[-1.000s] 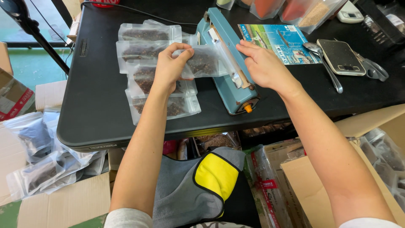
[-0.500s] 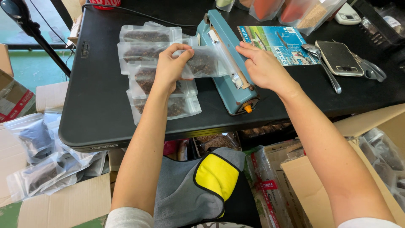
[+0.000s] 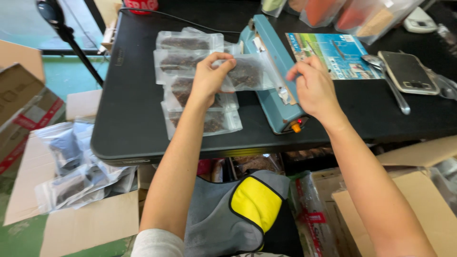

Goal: The person picks up plastic pouches filled with coffee beans, aligns the opening of each pouch in a heat sealer, and presses down the arm of the sealer to close them. The person then gathers the sealed pouches and places them into a large cardboard box.

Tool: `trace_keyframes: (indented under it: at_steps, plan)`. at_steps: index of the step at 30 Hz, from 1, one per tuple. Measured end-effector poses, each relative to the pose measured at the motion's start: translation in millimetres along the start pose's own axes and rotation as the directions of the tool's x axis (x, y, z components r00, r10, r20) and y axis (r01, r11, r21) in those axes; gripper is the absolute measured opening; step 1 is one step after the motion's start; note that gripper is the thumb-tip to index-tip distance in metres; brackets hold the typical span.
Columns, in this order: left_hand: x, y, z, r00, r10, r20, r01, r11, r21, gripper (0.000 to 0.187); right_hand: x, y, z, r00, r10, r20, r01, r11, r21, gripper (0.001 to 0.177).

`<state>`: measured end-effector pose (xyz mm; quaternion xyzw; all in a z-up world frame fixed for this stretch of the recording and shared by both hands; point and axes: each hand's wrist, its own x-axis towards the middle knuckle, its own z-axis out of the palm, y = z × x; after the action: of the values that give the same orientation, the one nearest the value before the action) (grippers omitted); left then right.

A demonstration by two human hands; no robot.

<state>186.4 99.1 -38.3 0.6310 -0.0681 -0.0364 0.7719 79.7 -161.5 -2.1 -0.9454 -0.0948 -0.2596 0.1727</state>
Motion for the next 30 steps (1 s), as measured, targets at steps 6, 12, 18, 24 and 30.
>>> trace_keyframes:
  at_steps: [6, 12, 18, 24, 30]
  plan:
    - [-9, 7, 3, 1.000, 0.004, -0.026, -0.005, 1.000, -0.022, 0.026, -10, 22, 22, 0.992, 0.036, -0.118, -0.047, 0.995, -0.090, 0.027]
    - [6, 0, -6, 0.997, 0.081, 0.017, -0.080, 0.996, -0.038, 0.024, -13, 2, 14, 0.973, 0.030, -0.230, -0.036, 0.999, -0.024, 0.025]
    - [5, 8, -13, 0.999, -0.018, 0.047, 0.022, 0.996, -0.087, 0.024, -14, -8, 16, 0.947, 0.112, -0.302, -0.070, 0.987, 0.146, 0.024]
    - [11, -3, -16, 0.999, -0.026, 0.037, 0.029, 0.996, -0.084, 0.026, -15, -18, 14, 0.915, 0.104, -0.390, -0.016, 0.975, 0.222, 0.024]
    - [3, 7, -10, 0.999, -0.017, 0.038, 0.021, 0.993, -0.119, 0.026, -15, -13, 20, 0.897, 0.087, -0.434, 0.015, 0.974, 0.225, 0.025]
